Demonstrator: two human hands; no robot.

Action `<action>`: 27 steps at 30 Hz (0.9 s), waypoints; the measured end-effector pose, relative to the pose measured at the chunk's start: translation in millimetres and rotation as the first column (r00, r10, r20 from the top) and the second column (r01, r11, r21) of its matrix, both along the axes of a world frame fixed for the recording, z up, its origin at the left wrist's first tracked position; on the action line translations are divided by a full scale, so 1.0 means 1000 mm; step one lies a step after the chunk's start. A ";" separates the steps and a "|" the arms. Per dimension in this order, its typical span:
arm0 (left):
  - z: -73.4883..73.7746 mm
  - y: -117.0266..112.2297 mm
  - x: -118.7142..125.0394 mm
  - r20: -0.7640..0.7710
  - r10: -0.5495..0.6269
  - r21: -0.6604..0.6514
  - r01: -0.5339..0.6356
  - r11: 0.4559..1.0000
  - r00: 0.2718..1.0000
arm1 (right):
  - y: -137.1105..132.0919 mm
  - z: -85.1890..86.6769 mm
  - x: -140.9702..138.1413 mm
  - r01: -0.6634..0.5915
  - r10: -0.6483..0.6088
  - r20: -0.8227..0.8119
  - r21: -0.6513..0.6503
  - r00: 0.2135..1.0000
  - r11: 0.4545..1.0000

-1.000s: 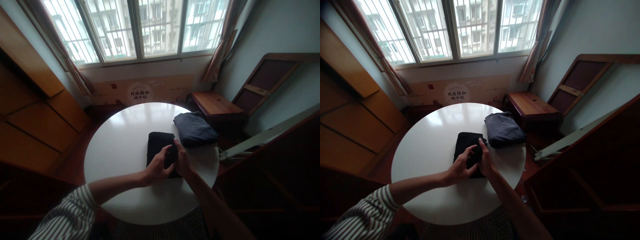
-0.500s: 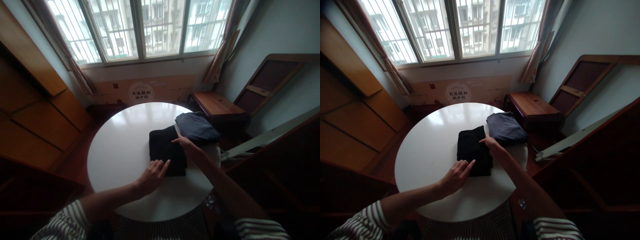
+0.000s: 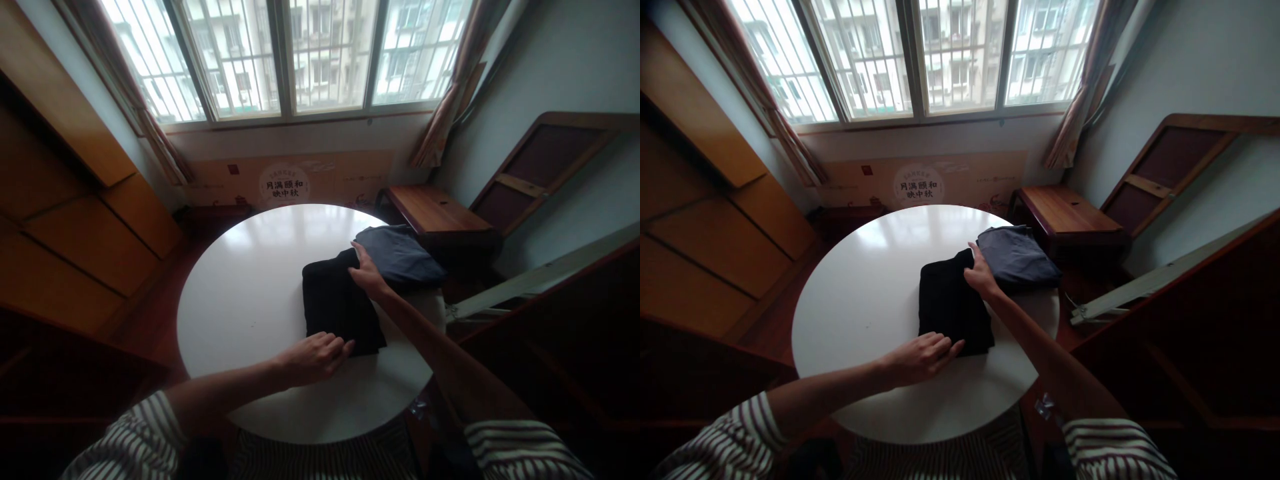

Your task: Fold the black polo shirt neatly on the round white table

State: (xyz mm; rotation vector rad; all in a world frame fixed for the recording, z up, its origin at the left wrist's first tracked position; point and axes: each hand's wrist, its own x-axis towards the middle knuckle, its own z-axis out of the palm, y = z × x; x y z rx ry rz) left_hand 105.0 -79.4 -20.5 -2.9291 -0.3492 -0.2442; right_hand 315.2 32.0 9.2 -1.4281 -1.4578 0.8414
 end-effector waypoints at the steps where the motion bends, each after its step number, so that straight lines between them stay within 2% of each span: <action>1: -0.001 -0.002 -0.002 0.014 -0.002 -0.001 0.002 1.000 1.000 | 0.001 -0.001 0.001 0.005 -0.012 0.152 0.047 0.988 0.999; 4: -0.002 -0.011 -0.009 0.072 0.007 -0.015 -0.006 1.000 0.997 | 0.002 0.005 -0.004 -0.029 -0.059 0.543 0.151 0.837 0.988; 6: -0.003 -0.020 -0.015 0.135 0.071 -0.061 -0.063 0.996 0.988 | 0.007 0.015 -0.016 -0.112 -0.040 0.673 0.181 0.738 0.977; 7: -0.004 -0.024 -0.018 0.167 0.136 -0.098 -0.120 0.988 0.977 | 0.012 0.021 -0.022 -0.179 0.022 0.691 0.157 0.723 0.971; 9: -0.004 -0.030 -0.025 0.187 0.318 -0.174 -0.287 0.942 0.929 | 0.026 0.032 -0.035 -0.335 0.235 0.650 0.031 0.722 0.942; 11: -0.004 -0.032 -0.031 0.129 0.480 -0.214 -0.449 0.868 0.867 | 0.043 0.039 -0.044 -0.449 0.427 0.567 -0.110 0.704 0.887; 13: -0.006 -0.031 -0.036 0.044 0.548 -0.212 -0.529 0.822 0.835 | 0.059 0.042 -0.049 -0.501 0.530 0.514 -0.208 0.675 0.840; 14: -0.007 -0.029 -0.037 0.012 0.549 -0.205 -0.535 0.819 0.836 | 0.066 0.042 -0.051 -0.514 0.554 0.500 -0.233 0.665 0.826; 16: -0.011 -0.025 -0.039 -0.032 0.501 -0.178 -0.498 0.849 0.865 | 0.074 0.040 -0.052 -0.529 0.583 0.477 -0.258 0.658 0.808; 21: -0.018 -0.017 -0.036 -0.131 0.250 -0.083 -0.261 0.962 0.959 | 0.078 0.027 -0.060 -0.504 0.553 0.486 -0.242 0.677 0.829; 24: -0.017 -0.015 -0.035 -0.146 0.178 -0.067 -0.189 0.980 0.973 | 0.075 0.019 -0.067 -0.481 0.542 0.499 -0.258 0.676 0.838; 27: -0.010 -0.011 -0.038 -0.077 0.190 -0.122 -0.199 0.972 0.979 | 0.075 0.021 -0.064 -0.456 0.545 0.512 -0.299 0.664 0.838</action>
